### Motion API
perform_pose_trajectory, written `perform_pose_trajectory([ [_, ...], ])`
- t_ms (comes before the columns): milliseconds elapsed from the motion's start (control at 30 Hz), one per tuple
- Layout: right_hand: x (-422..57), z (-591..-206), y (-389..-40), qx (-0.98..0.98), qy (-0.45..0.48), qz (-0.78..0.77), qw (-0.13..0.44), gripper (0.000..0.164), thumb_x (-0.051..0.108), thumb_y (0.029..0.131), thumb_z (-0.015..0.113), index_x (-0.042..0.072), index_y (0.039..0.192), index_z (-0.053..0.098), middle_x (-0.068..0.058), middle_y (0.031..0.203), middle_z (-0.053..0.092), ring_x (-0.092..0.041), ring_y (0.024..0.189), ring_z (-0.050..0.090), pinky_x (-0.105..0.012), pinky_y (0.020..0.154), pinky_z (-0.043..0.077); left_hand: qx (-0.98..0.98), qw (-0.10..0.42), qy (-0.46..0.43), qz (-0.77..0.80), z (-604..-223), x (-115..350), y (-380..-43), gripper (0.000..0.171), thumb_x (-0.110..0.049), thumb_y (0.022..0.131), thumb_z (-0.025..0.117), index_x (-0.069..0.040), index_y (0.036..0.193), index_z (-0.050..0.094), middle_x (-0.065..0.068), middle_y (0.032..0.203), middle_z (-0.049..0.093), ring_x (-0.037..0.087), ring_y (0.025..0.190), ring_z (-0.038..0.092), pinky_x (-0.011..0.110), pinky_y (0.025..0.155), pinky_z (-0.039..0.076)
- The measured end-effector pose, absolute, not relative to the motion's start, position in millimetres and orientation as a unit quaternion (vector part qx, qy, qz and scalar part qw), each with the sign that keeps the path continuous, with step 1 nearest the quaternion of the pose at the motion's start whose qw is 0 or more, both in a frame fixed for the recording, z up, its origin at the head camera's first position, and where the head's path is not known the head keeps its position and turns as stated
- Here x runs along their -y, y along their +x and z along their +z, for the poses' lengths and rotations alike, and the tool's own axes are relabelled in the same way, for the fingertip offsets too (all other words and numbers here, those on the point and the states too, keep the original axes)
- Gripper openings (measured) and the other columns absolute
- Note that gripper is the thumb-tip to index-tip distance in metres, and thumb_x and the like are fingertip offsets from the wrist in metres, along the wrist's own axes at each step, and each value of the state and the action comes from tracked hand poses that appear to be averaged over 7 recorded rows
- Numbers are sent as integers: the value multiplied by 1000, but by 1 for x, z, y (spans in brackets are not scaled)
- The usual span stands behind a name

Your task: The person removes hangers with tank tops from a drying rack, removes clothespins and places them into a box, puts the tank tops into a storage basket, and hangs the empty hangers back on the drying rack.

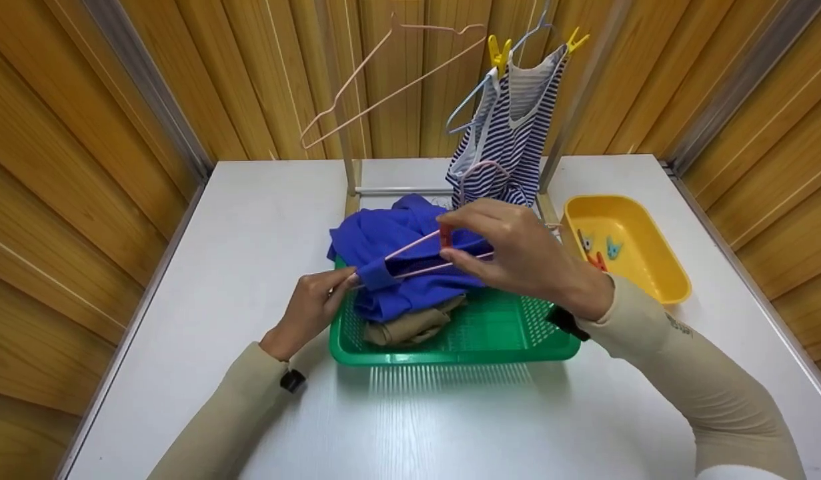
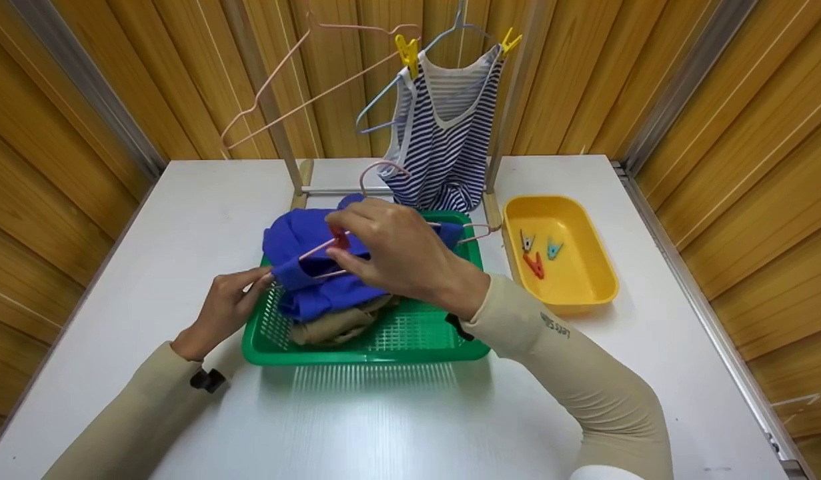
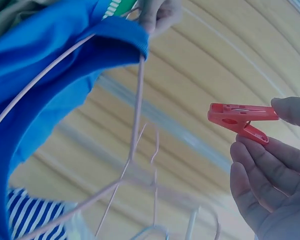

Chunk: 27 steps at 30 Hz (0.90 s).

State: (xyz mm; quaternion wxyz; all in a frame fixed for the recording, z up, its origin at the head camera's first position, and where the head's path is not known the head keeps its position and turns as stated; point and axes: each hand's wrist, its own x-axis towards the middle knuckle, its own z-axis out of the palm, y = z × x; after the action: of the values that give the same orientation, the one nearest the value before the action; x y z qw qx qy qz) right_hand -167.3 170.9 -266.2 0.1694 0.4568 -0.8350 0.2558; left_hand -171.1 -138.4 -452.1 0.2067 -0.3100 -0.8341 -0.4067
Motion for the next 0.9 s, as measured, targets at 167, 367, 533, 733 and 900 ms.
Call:
perform_pose_trajectory([
  [167, -200, -267, -168, 861, 404, 249, 184, 34, 21, 87, 76, 8, 117, 70, -4, 105, 74, -18, 101, 69, -36, 88, 58, 833, 203, -313, -409, -452, 139, -173, 21, -4, 97, 59, -4, 114, 70, 7, 99, 76, 16, 87, 74, 30, 75, 60],
  [367, -238, -269, -168, 881, 335, 268, 200, 32, 18, 86, 77, 11, 117, 71, -1, 111, 74, -15, 100, 69, -15, 86, 53, 825, 213, -321, -413, -456, 139, -173, 22, -1, 95, 60, -3, 115, 70, 8, 97, 76, 17, 85, 74, 31, 73, 60],
  [533, -266, -273, -171, 892, 294, 266, 217, 37, 15, 84, 77, 10, 120, 69, -3, 108, 74, -17, 96, 69, -3, 86, 43, 825, 215, -322, -411, -456, 139, -173, 22, -1, 95, 61, -3, 114, 70, 7, 97, 76, 17, 85, 74, 31, 72, 60],
  [733, -297, -282, -183, 913, 246, 232, 228, 37, 17, 85, 77, 9, 121, 69, -9, 103, 74, -22, 88, 67, 0, 82, 37, 825, 213, -322, -413, -456, 139, -174, 21, -2, 95, 60, -3, 114, 70, 8, 97, 76, 17, 87, 74, 31, 72, 60],
  [900, -323, -296, -198, 939, 193, 212, 192, 38, 28, 90, 72, 8, 121, 67, -11, 105, 73, -24, 88, 66, 1, 76, 35, 827, 209, -321, -412, -455, 139, -173, 20, -3, 96, 60, -3, 112, 70, 7, 96, 76, 15, 86, 73, 29, 73, 60],
])
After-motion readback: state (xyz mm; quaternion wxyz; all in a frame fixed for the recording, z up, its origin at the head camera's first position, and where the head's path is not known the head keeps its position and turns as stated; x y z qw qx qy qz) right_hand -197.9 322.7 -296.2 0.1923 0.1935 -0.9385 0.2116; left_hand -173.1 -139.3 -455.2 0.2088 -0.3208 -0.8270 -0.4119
